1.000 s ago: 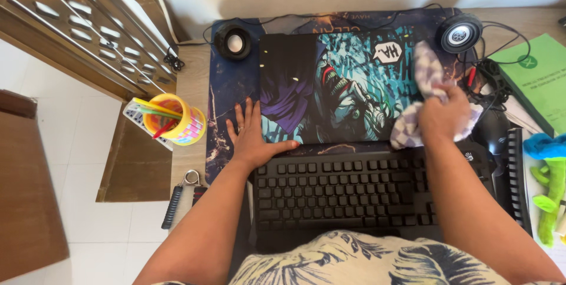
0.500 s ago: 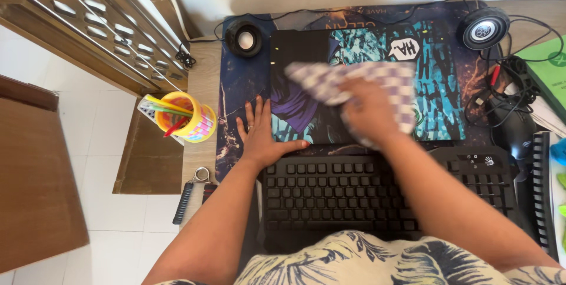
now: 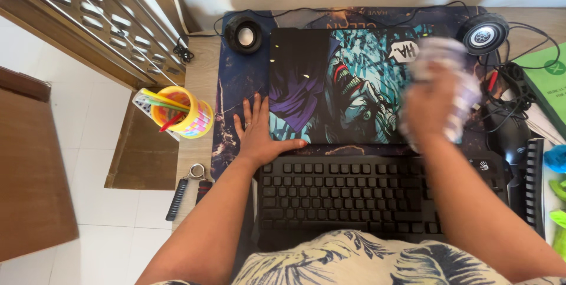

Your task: The person wipes a desk surface and a large mousepad with a checkered cloth. They move a keyboard aside, wipe the exposed desk, then wipe the mousepad again before placing it back. The person also wipes a small black object and the desk edges.

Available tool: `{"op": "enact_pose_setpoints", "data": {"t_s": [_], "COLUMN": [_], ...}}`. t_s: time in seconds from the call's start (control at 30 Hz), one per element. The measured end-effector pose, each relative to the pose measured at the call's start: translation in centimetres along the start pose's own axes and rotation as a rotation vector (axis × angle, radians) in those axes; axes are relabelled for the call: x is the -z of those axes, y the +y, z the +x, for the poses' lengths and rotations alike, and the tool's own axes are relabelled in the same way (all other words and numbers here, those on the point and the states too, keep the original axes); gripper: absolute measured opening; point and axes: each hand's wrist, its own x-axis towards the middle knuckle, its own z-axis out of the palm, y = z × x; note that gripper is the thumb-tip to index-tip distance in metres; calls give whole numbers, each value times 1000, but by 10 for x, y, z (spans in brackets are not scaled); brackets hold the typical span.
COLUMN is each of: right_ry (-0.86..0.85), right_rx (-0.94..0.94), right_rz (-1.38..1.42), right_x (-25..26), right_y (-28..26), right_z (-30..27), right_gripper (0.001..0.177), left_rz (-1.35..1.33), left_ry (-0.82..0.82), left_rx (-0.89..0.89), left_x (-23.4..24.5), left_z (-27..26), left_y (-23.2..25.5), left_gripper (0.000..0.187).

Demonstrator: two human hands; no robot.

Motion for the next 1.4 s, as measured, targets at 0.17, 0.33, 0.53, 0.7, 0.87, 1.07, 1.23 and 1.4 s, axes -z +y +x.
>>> {"op": "enact_pose_setpoints", "data": {"t_s": [0.17,0.33,0.53,0.7,0.87,1.07,1.23,1.4], "right_ry": [-589,-821,-889,-705,-440,85,72,-439], "right_rx": [797,940,790,650,309,-131,434,626], "right_rz": [-170,-248,-253,-216,-239,-610,-450,-321], "right_x": [-73,-88,-51,-3,46,82,34,-46], "right_y": [-66,-90,-72,-37,3,20,-12,-69], "right_z": [-75,-106,-78,-52,-26,10,-2,-69], "right_gripper": [37,45,47,42,36,28,24,32], "left_rz": [29,95,70,33,32,16,44,50], "left_ry": [-43,-32,-7,-28,-25,-35,-41,-34], "left_rx": [13,-28,-11,10,10,15,15,17], "left_x": [-4,-10,-7,1,5,5,1,-2], "left_z": [4,7,5,1,-1,-1,3,4], "left_y": [-4,-12,-9,-1,3,3,-2,-6], "left_gripper": [142,150,158,156,156,156,154,154]}}
